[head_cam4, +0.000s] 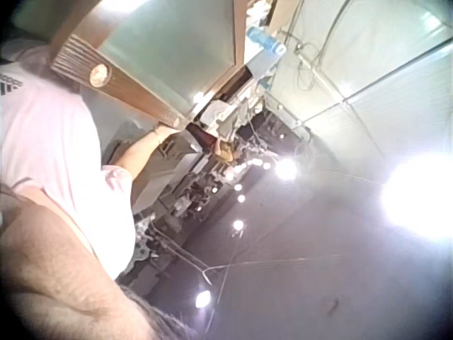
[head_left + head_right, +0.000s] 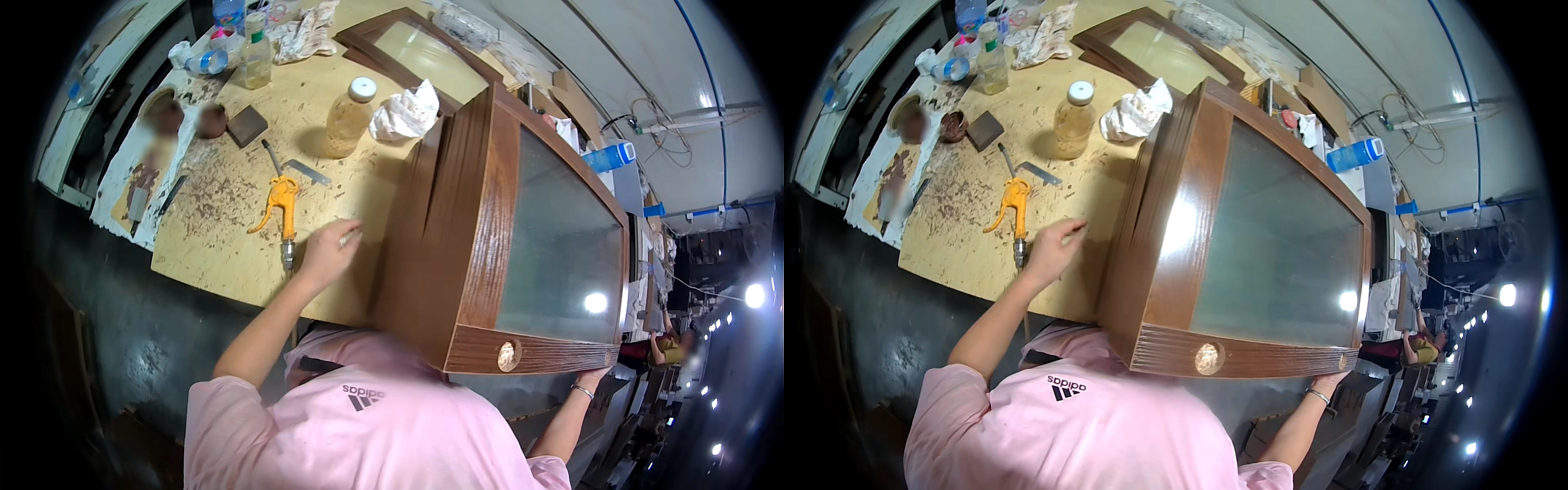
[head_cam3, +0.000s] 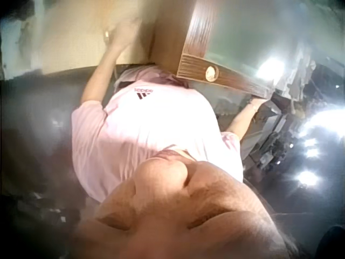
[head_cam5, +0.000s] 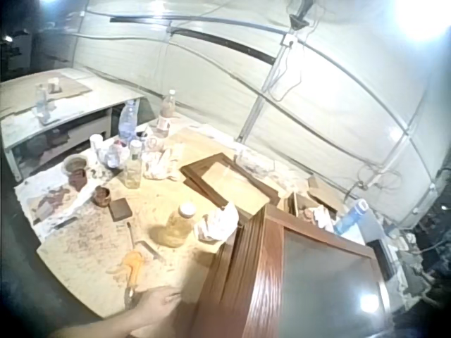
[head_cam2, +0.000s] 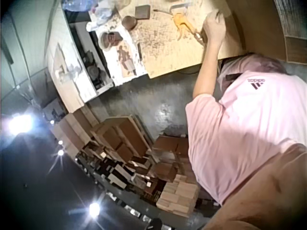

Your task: The person wipes the glass of a wooden cabinet door with a cloth and uses a scraping tool and sanding block to clean and smooth the wooden surfaces.

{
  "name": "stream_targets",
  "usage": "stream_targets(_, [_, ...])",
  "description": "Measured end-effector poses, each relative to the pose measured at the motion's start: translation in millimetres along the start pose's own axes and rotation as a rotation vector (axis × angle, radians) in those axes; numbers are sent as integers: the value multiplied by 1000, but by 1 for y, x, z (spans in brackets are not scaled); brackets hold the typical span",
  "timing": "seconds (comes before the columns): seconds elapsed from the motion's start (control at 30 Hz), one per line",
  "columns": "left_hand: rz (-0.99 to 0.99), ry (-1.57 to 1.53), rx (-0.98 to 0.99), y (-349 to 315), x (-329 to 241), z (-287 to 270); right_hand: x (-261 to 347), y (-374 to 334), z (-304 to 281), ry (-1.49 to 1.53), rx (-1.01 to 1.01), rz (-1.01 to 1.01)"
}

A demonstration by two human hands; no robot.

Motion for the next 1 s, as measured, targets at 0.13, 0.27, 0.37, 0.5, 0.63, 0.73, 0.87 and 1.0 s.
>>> stream_targets(0.13, [-69, 8, 158, -18, -6, 29, -5, -12, 16, 43, 31, 1])
stream_targets(0.27, [-92, 16, 240, -24, -9, 37, -8, -12, 9, 30, 36, -33])
stream_targets(0.37, [-117, -284, 195, 4, -5, 39, 2, -1, -11, 118, 68, 70])
stream_targets(0.5, [-45, -649, 184, 64, -61, 23, 21, 5, -4, 118, 175, 136])
stream_targets(0.63, [30, -665, 172, 98, -110, 24, 32, 30, 3, 6, 357, 226])
stream_targets(0.73, [18, -659, 185, 118, -123, 39, 59, 99, -31, -383, 484, 50])
stream_targets(0.87, [11, -686, 150, 134, -127, 25, 18, 114, 73, -447, 562, 418])
stream_targets(1.0, [-59, -784, 206, 133, -122, 36, 5, 121, 115, -564, 412, 468])
Point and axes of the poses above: each hand's wrist, its own y-axis towards the middle knuckle, its own z-axis out of the palm, x = y × z, the point moved 7 cm from there along y, towards the middle knuckle, and after that the axes turned 11 degrees about y, right-handed, at the moved point
